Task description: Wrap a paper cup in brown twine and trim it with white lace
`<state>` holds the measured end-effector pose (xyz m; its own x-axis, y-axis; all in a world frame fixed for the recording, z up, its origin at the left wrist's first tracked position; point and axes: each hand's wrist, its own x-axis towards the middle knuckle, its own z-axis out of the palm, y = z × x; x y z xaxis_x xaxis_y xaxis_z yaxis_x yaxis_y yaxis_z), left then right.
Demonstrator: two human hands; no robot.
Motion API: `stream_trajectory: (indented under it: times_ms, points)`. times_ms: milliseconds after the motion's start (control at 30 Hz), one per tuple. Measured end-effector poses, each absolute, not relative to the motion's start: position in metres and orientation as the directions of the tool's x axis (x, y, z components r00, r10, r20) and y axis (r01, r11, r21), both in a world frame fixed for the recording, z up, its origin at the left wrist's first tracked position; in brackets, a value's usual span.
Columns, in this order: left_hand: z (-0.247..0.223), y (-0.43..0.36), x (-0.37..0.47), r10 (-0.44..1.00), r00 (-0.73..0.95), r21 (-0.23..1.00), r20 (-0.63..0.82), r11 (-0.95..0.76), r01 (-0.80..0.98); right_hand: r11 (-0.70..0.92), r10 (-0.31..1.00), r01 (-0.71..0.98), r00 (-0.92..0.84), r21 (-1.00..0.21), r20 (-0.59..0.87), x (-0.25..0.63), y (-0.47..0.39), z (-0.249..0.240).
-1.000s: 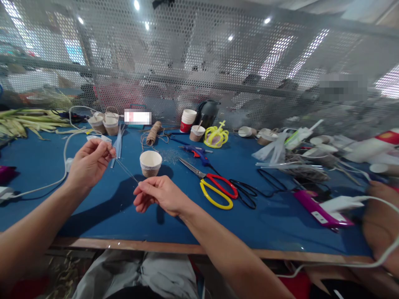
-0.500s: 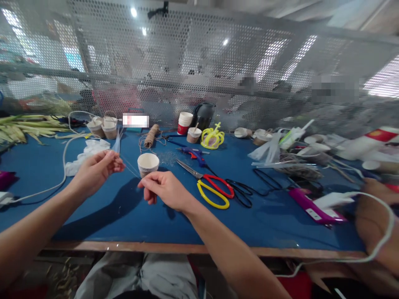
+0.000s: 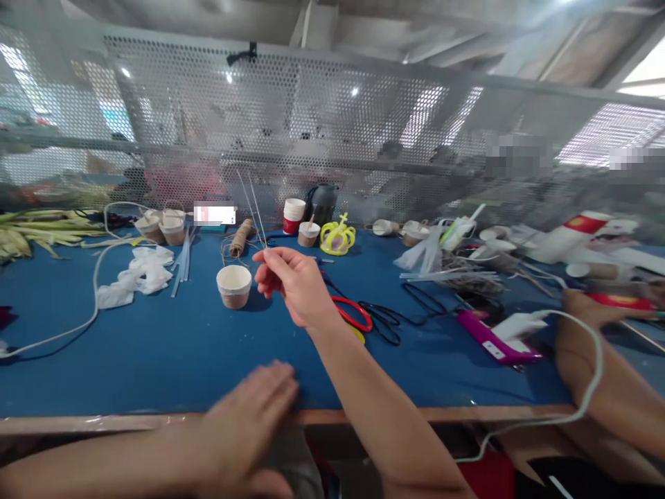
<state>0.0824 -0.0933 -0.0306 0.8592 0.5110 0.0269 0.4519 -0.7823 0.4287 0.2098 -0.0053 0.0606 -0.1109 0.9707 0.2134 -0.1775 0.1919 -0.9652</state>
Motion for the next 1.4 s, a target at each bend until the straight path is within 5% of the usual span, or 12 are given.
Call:
stream_trajectory:
  times_ms: [33, 100, 200, 300, 400, 533, 700, 833, 1100, 1400]
  points:
    - [-0.026, -0.094, 0.099, 0.331, 0.936, 0.507, 0.12, -0.831, 0.229, 0.193, 0.97, -0.142, -0.12, -0.971, 0.21, 0.21, -0.005, 0.061]
    - [-0.019, -0.093, 0.115, 0.211, 0.923, 0.529, 0.321, -0.849, 0.01, 0.197, 0.97, -0.018, -0.141, -0.98, 0.198, 0.215, -0.003, 0.063]
    - [-0.003, -0.078, 0.103, 0.232, 0.826, 0.416, 0.514, -0.91, -0.004, 0.205, 0.961, 0.328, -0.247, -0.922, 0.126, 0.228, -0.003, 0.064]
    - [0.019, -0.053, 0.07, 0.298, 0.681, 0.22, 0.669, -0.954, 0.202, 0.238, 0.909, 0.527, -0.416, -0.816, -0.004, 0.233, -0.008, 0.067]
    - [0.034, -0.031, 0.046, 0.448, 0.663, 0.063, 0.599, -0.852, 0.519, 0.292, 0.826, 0.536, -0.559, -0.792, -0.074, 0.227, -0.014, 0.073]
    - [0.034, -0.011, 0.033, 0.708, 0.601, 0.233, 0.37, -0.697, 0.678, 0.407, 0.765, 0.59, -0.638, -0.698, -0.093, 0.216, 0.005, 0.085]
    - [0.024, 0.006, 0.018, 0.863, 0.372, 0.661, 0.342, -0.502, 0.558, 0.322, 0.933, 0.814, -0.36, -0.483, 0.017, 0.221, 0.096, 0.083]
    - [0.009, 0.018, 0.004, 0.94, 0.242, 0.858, 0.24, -0.322, 0.399, 0.183, 0.981, 0.954, -0.194, -0.238, -0.02, 0.226, 0.166, 0.062]
    - [-0.005, 0.033, -0.008, 0.975, 0.155, 0.952, 0.16, -0.194, 0.235, 0.129, 0.978, 0.983, -0.104, 0.132, -0.18, 0.212, 0.213, 0.025]
    - [-0.002, 0.032, -0.007, 0.972, 0.194, 0.939, 0.132, -0.185, 0.289, 0.15, 0.987, 0.965, -0.135, 0.215, -0.081, 0.195, 0.226, 0.04]
